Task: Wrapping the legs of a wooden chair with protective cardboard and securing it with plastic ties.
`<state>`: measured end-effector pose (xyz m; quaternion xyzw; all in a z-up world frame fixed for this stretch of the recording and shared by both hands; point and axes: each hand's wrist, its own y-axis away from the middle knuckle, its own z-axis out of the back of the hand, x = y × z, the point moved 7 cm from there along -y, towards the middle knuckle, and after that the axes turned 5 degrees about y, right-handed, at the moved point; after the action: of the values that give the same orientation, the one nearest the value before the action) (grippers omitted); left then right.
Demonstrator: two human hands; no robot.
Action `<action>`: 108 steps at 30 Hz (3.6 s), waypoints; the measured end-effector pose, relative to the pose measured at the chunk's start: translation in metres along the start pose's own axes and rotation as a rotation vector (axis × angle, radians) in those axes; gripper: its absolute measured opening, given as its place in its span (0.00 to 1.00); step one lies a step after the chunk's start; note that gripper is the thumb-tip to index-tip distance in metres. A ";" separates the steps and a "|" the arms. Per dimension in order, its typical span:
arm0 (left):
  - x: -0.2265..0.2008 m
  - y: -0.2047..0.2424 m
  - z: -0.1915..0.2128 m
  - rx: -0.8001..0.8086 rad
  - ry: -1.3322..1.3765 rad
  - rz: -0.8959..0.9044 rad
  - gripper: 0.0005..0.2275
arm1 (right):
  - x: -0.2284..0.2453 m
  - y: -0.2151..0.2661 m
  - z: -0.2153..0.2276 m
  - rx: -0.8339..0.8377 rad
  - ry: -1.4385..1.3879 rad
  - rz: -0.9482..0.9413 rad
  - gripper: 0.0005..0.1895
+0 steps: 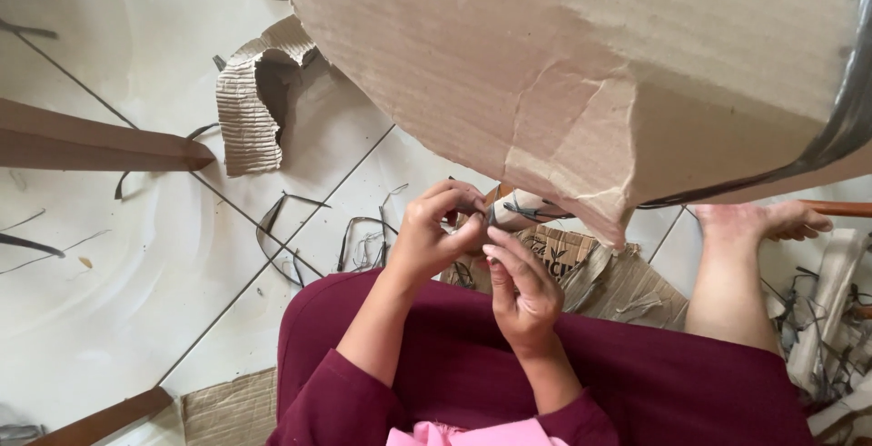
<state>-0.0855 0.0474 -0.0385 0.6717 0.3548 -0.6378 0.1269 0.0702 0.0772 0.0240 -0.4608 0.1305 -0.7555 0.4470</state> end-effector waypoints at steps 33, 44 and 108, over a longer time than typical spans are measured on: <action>0.063 0.018 -0.027 -0.068 0.533 0.435 0.07 | -0.042 -0.025 0.010 0.011 0.192 0.131 0.05; 0.039 0.015 -0.022 -0.205 0.335 0.463 0.07 | -0.044 -0.021 0.001 -0.032 0.222 0.114 0.06; -0.049 0.023 -0.012 -0.195 -0.476 -0.441 0.12 | -0.018 -0.014 -0.004 -0.067 0.471 0.446 0.04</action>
<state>-0.0585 0.0224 0.0034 0.3955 0.5114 -0.7519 0.1290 0.0620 0.0984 0.0204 -0.2478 0.3530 -0.7200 0.5437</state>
